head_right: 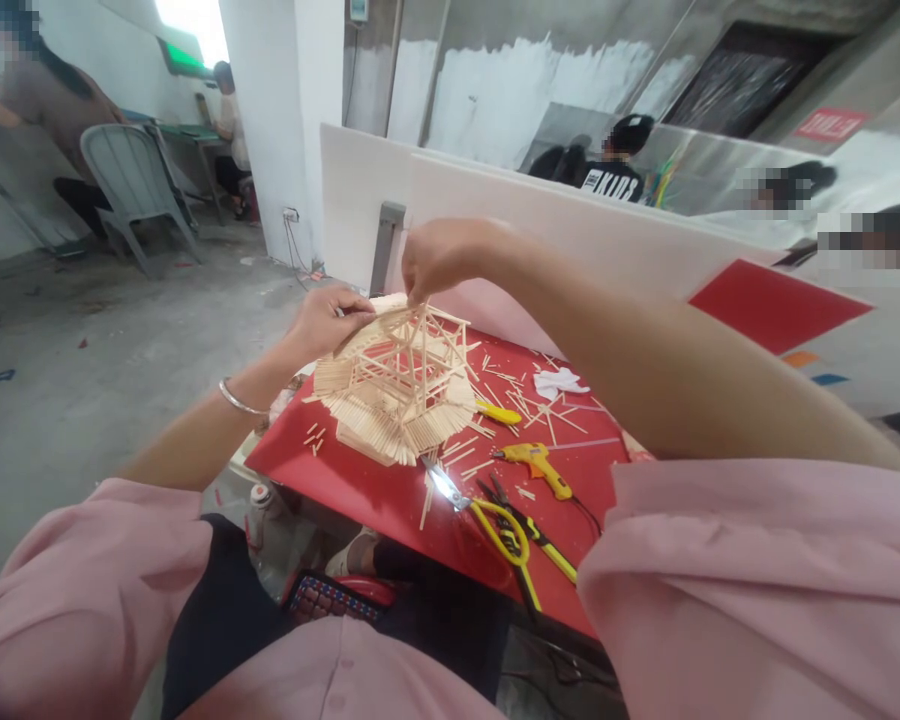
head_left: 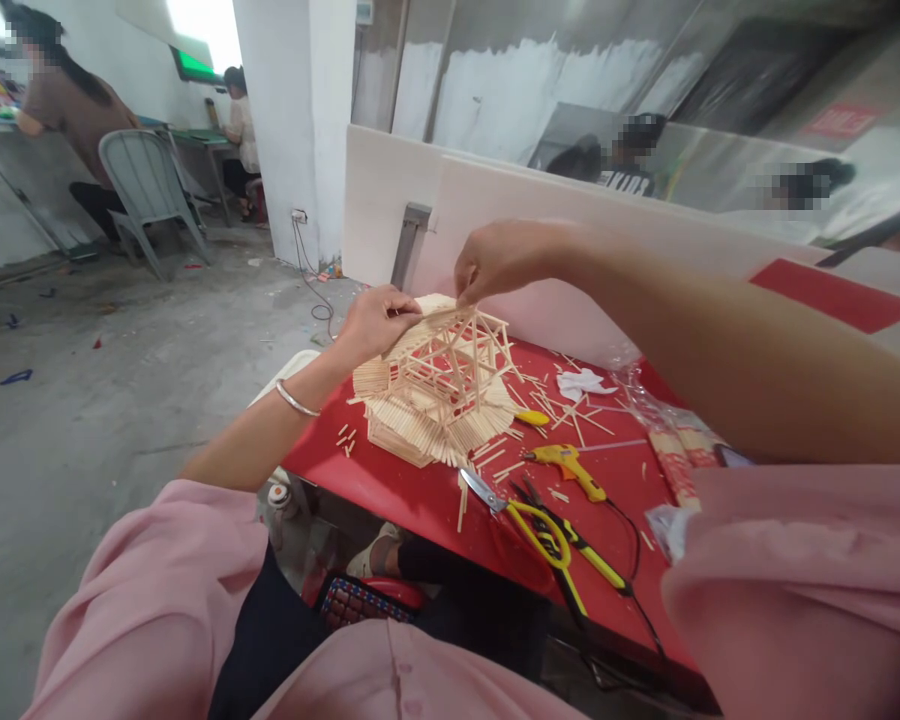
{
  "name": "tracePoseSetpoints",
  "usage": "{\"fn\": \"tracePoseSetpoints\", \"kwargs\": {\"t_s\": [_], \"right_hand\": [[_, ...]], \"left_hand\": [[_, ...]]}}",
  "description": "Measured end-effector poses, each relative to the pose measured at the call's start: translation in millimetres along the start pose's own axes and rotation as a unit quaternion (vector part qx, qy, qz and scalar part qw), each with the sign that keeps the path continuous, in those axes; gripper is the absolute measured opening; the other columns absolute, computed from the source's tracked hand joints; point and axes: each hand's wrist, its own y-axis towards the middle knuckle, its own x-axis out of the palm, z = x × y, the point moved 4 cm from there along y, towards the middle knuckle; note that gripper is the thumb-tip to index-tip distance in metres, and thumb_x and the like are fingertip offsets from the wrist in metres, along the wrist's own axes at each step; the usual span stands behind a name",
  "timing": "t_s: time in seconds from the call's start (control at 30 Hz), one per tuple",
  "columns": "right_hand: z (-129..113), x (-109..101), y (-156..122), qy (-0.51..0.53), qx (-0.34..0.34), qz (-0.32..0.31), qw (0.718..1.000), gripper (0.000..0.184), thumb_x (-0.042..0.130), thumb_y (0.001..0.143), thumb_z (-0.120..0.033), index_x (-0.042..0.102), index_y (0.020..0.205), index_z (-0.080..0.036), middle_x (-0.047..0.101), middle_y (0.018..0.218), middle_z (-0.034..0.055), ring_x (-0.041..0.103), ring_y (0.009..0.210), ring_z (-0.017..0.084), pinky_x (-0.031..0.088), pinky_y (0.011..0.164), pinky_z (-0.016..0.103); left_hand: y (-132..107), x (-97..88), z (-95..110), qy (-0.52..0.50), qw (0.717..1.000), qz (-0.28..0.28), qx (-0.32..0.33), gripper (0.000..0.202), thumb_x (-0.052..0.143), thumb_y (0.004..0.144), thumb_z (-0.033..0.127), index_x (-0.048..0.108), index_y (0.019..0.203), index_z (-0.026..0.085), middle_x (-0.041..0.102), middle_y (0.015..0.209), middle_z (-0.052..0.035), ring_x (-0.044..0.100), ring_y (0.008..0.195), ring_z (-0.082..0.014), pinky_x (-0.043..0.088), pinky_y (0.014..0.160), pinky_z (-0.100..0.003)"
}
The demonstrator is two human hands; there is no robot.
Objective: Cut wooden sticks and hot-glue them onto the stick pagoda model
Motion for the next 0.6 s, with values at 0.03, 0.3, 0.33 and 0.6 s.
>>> {"fn": "tracePoseSetpoints", "kwargs": {"t_s": [0.03, 0.3, 0.33, 0.6], "right_hand": [[-0.7, -0.5, -0.6, 0.011, 0.006, 0.001, 1.000, 0.056, 0.059, 0.087, -0.059, 0.073, 0.073, -0.006, 0.075, 0.085, 0.0020, 0.066, 0.083, 0.009, 0.044, 0.076, 0.023], [-23.5, -8.0, -6.6, -0.014, 0.085, -0.075, 0.993, 0.050, 0.074, 0.075, -0.053, 0.074, 0.082, -0.004, 0.073, 0.080, 0.0016, 0.066, 0.082, 0.012, 0.044, 0.074, 0.025], [-24.5, -8.9, -6.5, -0.016, 0.083, -0.075, 0.994, 0.049, 0.075, 0.073, -0.052, 0.075, 0.083, -0.004, 0.073, 0.080, 0.0014, 0.066, 0.081, 0.012, 0.045, 0.073, 0.025], [-3.0, -5.2, 1.1, 0.072, 0.035, -0.035, 0.996, 0.042, 0.074, 0.079, -0.046, 0.074, 0.077, -0.005, 0.073, 0.081, 0.0033, 0.066, 0.088, 0.015, 0.047, 0.080, 0.027]], "left_hand": [[0.3, -0.1, 0.0, 0.000, 1.000, -0.001, -0.001, 0.012, 0.070, 0.073, 0.014, 0.077, 0.069, 0.023, 0.071, 0.074, -0.0014, 0.061, 0.069, -0.0142, 0.049, 0.068, -0.030], [0.9, 0.7, -0.9, -0.007, 1.000, 0.004, -0.011, 0.009, 0.072, 0.073, 0.017, 0.078, 0.069, 0.023, 0.071, 0.072, -0.0010, 0.063, 0.069, -0.0144, 0.048, 0.066, -0.029], [0.8, 0.9, -1.5, -0.009, 1.000, 0.005, -0.011, 0.009, 0.073, 0.072, 0.017, 0.078, 0.069, 0.023, 0.071, 0.072, -0.0010, 0.063, 0.069, -0.0145, 0.049, 0.066, -0.029], [1.1, 0.9, -6.3, -0.017, 1.000, 0.010, -0.009, 0.008, 0.076, 0.073, 0.018, 0.078, 0.070, 0.025, 0.071, 0.077, -0.0012, 0.065, 0.074, -0.0155, 0.051, 0.072, -0.032]]}}
